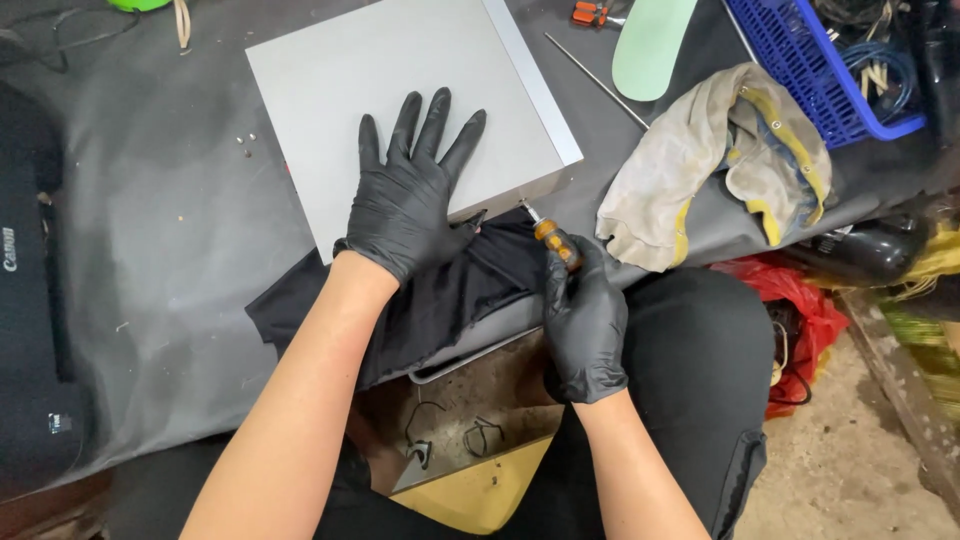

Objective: Using a manual screwdriver to remove screws from the metal casing of a DVD player on a repair bench.

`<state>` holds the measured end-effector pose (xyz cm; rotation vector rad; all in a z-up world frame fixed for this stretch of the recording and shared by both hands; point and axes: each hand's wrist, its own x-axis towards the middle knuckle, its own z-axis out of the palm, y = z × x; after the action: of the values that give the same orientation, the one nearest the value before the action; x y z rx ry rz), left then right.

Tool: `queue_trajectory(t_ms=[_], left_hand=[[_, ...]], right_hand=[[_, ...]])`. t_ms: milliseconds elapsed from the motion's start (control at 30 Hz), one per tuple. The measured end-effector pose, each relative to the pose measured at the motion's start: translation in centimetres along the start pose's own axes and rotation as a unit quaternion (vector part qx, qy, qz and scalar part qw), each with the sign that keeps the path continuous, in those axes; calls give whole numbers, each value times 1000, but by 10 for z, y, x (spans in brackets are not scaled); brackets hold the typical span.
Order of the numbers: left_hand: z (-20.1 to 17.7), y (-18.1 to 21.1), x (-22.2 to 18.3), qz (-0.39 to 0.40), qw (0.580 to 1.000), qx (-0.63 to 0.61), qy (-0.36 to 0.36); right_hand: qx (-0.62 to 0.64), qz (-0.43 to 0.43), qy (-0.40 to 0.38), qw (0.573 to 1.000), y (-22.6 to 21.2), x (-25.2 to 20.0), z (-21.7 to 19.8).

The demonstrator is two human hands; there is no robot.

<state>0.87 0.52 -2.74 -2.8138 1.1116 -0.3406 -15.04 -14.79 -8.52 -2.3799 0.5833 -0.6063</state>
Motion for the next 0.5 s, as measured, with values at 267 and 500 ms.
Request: queue_trajectory(t_ms=[267,500], left_hand=[[-1,2,1,-7,1000,8,-2],[-1,1,1,-5,1000,-10,-8]], right_hand=[[40,27,-27,998,-21,0,-15],[190,105,-40,975,-19,-5,-9]])
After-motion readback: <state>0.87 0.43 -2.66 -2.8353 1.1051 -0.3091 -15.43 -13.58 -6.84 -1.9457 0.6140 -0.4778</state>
